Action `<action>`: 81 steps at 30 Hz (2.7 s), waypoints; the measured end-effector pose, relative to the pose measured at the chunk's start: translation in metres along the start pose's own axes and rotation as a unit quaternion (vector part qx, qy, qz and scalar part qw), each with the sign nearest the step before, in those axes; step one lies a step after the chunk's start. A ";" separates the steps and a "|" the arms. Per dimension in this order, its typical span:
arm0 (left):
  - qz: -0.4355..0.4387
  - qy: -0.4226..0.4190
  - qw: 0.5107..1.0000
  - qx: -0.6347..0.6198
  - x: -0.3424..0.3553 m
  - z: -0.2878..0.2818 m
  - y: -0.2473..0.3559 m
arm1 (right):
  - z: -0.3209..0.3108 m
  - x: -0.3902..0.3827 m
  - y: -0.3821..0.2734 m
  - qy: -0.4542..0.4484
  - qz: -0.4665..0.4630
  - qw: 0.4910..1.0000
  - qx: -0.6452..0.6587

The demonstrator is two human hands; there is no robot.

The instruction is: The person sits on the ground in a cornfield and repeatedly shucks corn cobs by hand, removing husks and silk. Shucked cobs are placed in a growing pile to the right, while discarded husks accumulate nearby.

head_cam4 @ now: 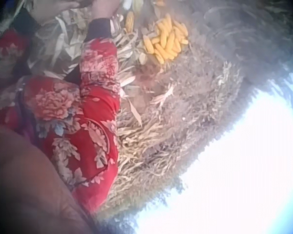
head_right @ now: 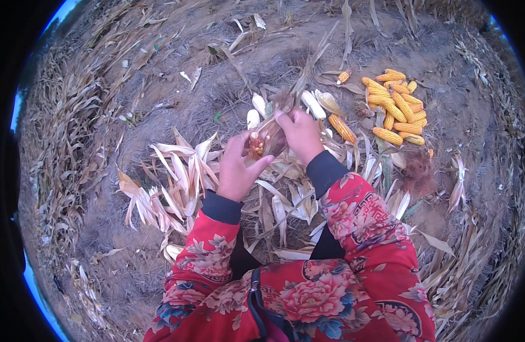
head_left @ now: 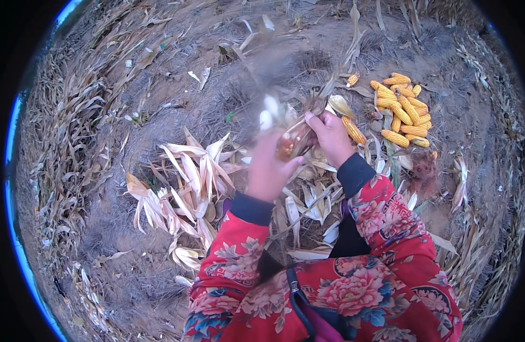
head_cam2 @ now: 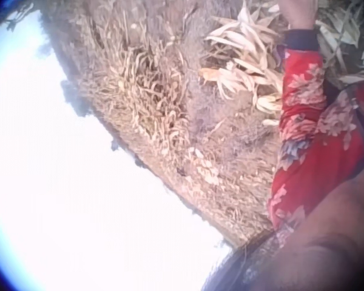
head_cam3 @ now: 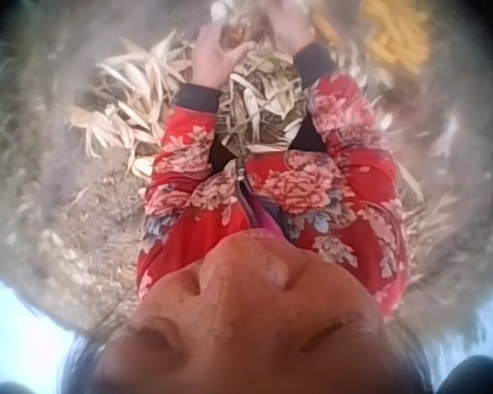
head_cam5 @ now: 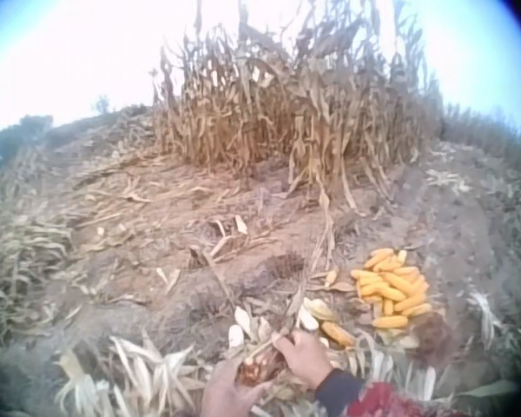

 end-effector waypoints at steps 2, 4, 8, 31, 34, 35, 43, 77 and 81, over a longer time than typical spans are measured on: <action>-0.024 0.027 0.999 -0.021 -0.001 -0.002 0.002 | 0.006 0.001 0.003 -0.020 -0.023 0.999 -0.037; -0.038 0.038 0.998 -0.018 0.000 -0.006 0.001 | 0.018 -0.008 -0.013 -0.008 -0.031 0.998 -0.045; -0.019 0.045 0.997 -0.059 -0.004 -0.013 0.010 | 0.006 -0.006 -0.012 0.015 -0.020 0.996 -0.082; -0.126 -0.055 0.887 -0.440 -0.006 0.033 -0.022 | 0.001 -0.002 -0.003 -0.017 0.015 0.964 0.266; -0.123 -0.065 0.918 -0.372 -0.009 0.036 -0.016 | 0.001 -0.004 -0.004 -0.011 0.026 0.971 0.237; -0.128 -0.058 0.934 -0.329 -0.012 0.037 -0.024 | 0.003 -0.005 -0.003 -0.009 0.032 0.974 0.224; -0.083 -0.029 0.984 -0.155 -0.015 0.009 -0.006 | -0.069 0.016 0.046 0.091 0.067 0.979 -0.171; -0.001 -0.101 0.988 0.120 -0.009 0.021 0.006 | 0.008 -0.004 0.003 -0.057 -0.021 0.940 -0.336; -0.012 -0.103 0.988 0.115 -0.010 0.018 0.009 | 0.004 -0.003 0.003 -0.081 0.054 0.891 -0.444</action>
Point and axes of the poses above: each hand's wrist, its own x-axis towards the middle knuckle, its own z-axis out of the palm, y = z × x, the point moved 8 cm from there along x, towards the middle knuckle, and after that the axes turned 13 degrees about -y, right-handed, at the moved point
